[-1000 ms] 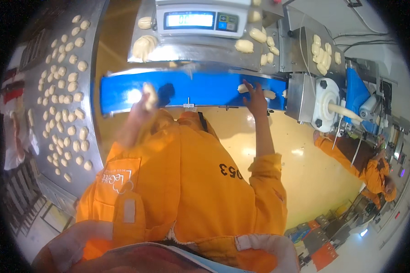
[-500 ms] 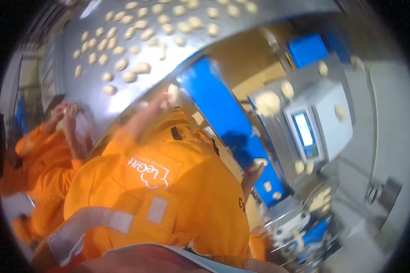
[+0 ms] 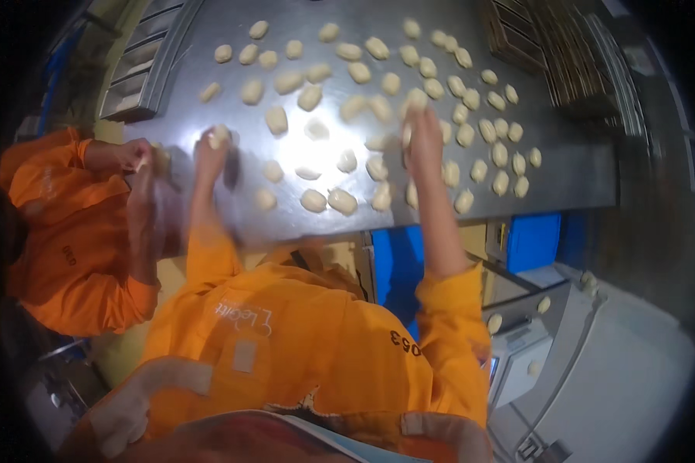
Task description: The person picks up small dough pieces from a metal table and places them onto a moving conveyor belt. They repeat this process continuously, handling the dough by hand and occasionally using a digital scale to check the weight.
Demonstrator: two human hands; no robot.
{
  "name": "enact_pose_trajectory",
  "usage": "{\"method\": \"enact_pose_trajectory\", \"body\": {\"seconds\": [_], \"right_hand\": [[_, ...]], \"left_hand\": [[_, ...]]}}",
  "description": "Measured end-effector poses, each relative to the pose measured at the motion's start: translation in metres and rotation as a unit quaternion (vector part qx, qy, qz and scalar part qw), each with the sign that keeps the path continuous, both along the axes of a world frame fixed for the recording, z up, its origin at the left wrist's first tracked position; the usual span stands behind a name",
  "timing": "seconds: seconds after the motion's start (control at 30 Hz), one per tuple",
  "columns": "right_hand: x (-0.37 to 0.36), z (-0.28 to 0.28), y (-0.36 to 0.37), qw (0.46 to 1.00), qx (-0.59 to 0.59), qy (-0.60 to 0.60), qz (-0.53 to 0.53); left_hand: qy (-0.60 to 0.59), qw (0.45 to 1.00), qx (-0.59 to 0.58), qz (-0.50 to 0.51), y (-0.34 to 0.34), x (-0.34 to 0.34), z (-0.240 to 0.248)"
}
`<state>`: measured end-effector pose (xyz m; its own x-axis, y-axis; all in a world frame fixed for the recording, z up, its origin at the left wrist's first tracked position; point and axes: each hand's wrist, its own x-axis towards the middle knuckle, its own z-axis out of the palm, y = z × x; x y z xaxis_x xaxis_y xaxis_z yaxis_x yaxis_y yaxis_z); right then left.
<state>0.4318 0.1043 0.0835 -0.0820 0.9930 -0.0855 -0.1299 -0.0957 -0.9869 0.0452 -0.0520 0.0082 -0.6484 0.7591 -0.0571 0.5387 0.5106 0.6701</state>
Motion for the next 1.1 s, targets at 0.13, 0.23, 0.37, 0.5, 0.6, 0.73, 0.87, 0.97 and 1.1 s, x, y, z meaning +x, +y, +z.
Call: {"method": "enact_pose_trajectory", "body": {"seconds": [0.13, 0.23, 0.37, 0.5, 0.6, 0.73, 0.87, 0.97, 1.1], "right_hand": [[-0.074, -0.021, 0.201, 0.965, 0.022, -0.251, 0.07], [-0.126, -0.056, 0.285, 0.899, 0.128, -0.417, -0.041], [-0.18, -0.065, 0.322, 0.856, 0.258, -0.445, 0.047], [-0.202, -0.044, 0.263, 0.835, 0.31, -0.455, -0.002], [-0.166, -0.033, 0.154, 0.89, 0.338, -0.304, 0.048], [-0.089, -0.041, -0.034, 0.89, 0.206, -0.392, 0.106], [0.013, -0.035, -0.177, 0.892, 0.129, -0.424, 0.089], [0.08, -0.025, -0.271, 0.919, -0.199, -0.328, -0.095], [0.145, -0.045, -0.385, 0.79, -0.09, -0.552, -0.251]], "left_hand": [[-0.056, 0.997, 0.046, -0.01, -0.02, -0.013, -0.011], [-0.004, 0.999, 0.039, 0.036, -0.018, -0.015, 0.012], [-0.087, 0.991, 0.096, -0.012, 0.03, -0.019, 0.045], [-0.096, 0.977, 0.171, -0.078, 0.128, -0.021, 0.053], [-0.024, 0.973, 0.195, -0.118, 0.232, -0.023, 0.037], [0.077, 0.966, 0.083, -0.231, 0.373, -0.03, -0.008], [0.213, 0.949, 0.02, -0.233, 0.41, 0.004, -0.029], [0.083, 0.915, 0.29, -0.266, 0.355, 0.097, -0.013], [-0.009, 0.862, 0.304, -0.404, 0.209, 0.258, 0.01]]}}
